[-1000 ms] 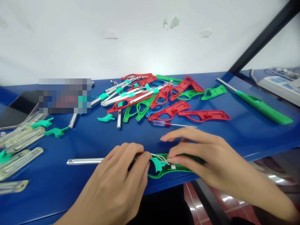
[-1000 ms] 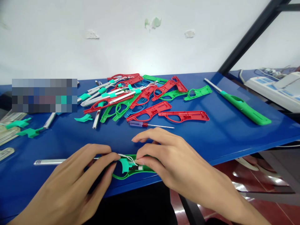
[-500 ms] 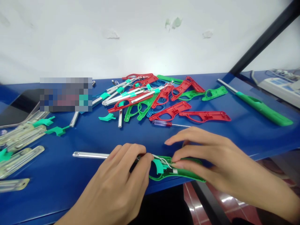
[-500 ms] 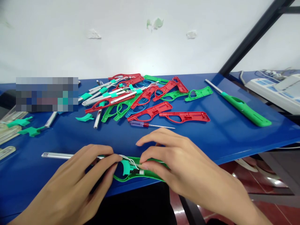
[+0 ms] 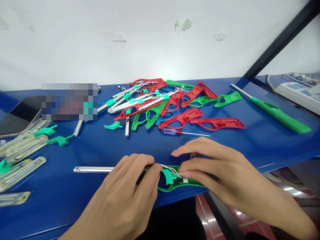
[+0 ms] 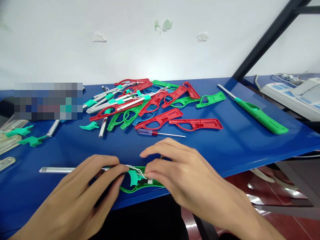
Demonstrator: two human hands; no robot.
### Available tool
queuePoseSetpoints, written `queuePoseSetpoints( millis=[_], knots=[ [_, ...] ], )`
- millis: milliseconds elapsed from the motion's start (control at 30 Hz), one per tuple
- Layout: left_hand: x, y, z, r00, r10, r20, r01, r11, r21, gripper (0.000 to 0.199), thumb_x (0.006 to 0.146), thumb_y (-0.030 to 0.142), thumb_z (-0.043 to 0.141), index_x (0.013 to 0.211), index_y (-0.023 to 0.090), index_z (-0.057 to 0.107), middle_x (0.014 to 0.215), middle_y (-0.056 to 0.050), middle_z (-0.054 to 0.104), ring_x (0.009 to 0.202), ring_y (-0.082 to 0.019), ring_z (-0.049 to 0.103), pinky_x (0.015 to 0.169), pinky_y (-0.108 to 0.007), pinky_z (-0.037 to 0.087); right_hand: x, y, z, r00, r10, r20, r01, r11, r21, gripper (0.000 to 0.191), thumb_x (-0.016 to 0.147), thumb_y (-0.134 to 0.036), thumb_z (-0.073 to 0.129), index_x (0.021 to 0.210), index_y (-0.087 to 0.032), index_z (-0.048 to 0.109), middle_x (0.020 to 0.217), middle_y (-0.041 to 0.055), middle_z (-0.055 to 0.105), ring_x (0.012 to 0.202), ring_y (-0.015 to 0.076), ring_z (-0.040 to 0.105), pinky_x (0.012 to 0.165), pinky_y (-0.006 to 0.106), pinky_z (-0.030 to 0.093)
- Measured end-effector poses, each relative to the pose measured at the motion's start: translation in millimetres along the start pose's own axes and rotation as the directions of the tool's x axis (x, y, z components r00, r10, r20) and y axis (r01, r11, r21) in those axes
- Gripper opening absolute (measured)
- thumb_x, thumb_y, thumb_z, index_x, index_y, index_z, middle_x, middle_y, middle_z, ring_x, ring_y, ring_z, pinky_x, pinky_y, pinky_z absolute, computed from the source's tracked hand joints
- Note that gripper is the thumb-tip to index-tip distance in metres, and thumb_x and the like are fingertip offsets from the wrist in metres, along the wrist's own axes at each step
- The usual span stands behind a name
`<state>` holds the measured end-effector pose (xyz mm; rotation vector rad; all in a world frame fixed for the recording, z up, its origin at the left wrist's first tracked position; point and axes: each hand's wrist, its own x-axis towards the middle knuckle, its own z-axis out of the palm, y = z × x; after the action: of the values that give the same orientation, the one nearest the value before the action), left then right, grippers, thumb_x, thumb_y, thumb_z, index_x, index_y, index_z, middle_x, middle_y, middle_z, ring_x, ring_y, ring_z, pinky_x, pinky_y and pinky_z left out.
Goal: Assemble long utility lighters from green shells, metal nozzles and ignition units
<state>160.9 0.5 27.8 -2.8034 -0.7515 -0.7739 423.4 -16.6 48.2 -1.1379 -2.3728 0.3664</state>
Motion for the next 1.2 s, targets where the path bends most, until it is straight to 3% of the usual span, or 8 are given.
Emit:
queuePoseSetpoints(
  millis=[167, 333, 533, 667, 933, 1100, 1200],
  knots=[
    [0, 1, -0.2, 1.000, -0.013, 0.005, 0.013, 1.000, -0.016, 0.025, 0.105, 0.007, 0.046, 0.110, 0.009, 0.071, 0.099, -0.008, 0.070, 0.101, -0.026, 0.057, 0.089, -0.041, 0.048, 0, -2, 3, 0.999, -0.017, -0.038, 0.018, 1.000, 0.011, 0.016, 0.107, -0.020, 0.062, 0.102, -0.023, 0.077, 0.122, -0.0025, 0.079, 0.109, 0.0132, 0.072, 0.099, 0.024, 0.055],
    [-5, 0, -1.3, 0.997, -0.070, 0.009, 0.071, 0.996, -0.050, 0.027, 0.103, 0.006, 0.048, 0.113, 0.013, 0.072, 0.104, -0.008, 0.071, 0.101, -0.023, 0.060, 0.090, -0.038, 0.050, -10, -8, 5, 0.989, 0.079, -0.126, -0.071, 0.995, 0.070, 0.012, 0.105, -0.024, 0.066, 0.114, -0.025, 0.074, 0.112, -0.0045, 0.081, 0.104, 0.0106, 0.074, 0.097, 0.021, 0.056],
    [-33, -2, 1.1, 0.992, -0.061, 0.111, 0.059, 0.998, 0.018, 0.045, 0.103, 0.010, 0.040, 0.139, 0.021, 0.065, 0.125, -0.008, 0.067, 0.119, -0.024, 0.061, 0.105, -0.043, 0.051, -33, -7, 10, 0.991, 0.041, -0.126, -0.046, 0.998, -0.038, 0.023, 0.103, -0.029, 0.070, 0.126, -0.028, 0.069, 0.121, -0.0007, 0.079, 0.110, 0.0176, 0.074, 0.094, 0.033, 0.060],
    [-44, -1, 2.9, 0.985, -0.045, 0.169, 0.030, 0.995, 0.091, 0.052, 0.107, 0.016, 0.037, 0.156, 0.025, 0.052, 0.140, -0.009, 0.064, 0.127, -0.026, 0.062, 0.111, -0.048, 0.053, -35, -5, 14, 0.988, 0.029, -0.151, -0.033, 0.999, -0.019, 0.020, 0.103, -0.026, 0.069, 0.124, -0.027, 0.069, 0.117, -0.0015, 0.080, 0.107, 0.0166, 0.074, 0.092, 0.033, 0.059],
    [-37, 14, 6.2, 0.973, -0.218, -0.076, 0.221, 0.975, 0.025, 0.058, 0.102, 0.008, 0.052, 0.153, 0.034, 0.055, 0.136, 0.001, 0.072, 0.116, -0.019, 0.073, 0.115, -0.040, 0.055, -36, -3, 19, 0.975, 0.079, -0.205, -0.068, 0.996, 0.062, 0.018, 0.101, -0.025, 0.074, 0.118, -0.025, 0.071, 0.116, -0.0003, 0.081, 0.105, 0.0153, 0.073, 0.093, 0.029, 0.059],
    [-19, 22, 3.9, 0.904, -0.383, -0.192, 0.379, 0.924, -0.057, 0.041, 0.101, 0.010, 0.060, 0.134, 0.030, 0.069, 0.124, 0.001, 0.076, 0.103, -0.017, 0.076, 0.103, -0.034, 0.062, -36, -2, 19, 0.974, 0.124, -0.190, -0.105, 0.989, 0.107, 0.016, 0.100, -0.027, 0.075, 0.115, -0.027, 0.072, 0.114, -0.0030, 0.080, 0.106, 0.0128, 0.072, 0.094, 0.025, 0.058],
    [-13, 21, 1.2, 0.875, -0.432, -0.221, 0.417, 0.902, -0.110, 0.032, 0.101, 0.010, 0.061, 0.124, 0.028, 0.073, 0.120, 0.002, 0.076, 0.099, -0.014, 0.075, 0.097, -0.029, 0.062, -36, 1, 18, 0.974, 0.125, -0.187, -0.105, 0.988, 0.115, 0.016, 0.101, -0.027, 0.073, 0.117, -0.027, 0.071, 0.116, -0.0037, 0.080, 0.108, 0.0124, 0.072, 0.096, 0.025, 0.057]
  ],
)
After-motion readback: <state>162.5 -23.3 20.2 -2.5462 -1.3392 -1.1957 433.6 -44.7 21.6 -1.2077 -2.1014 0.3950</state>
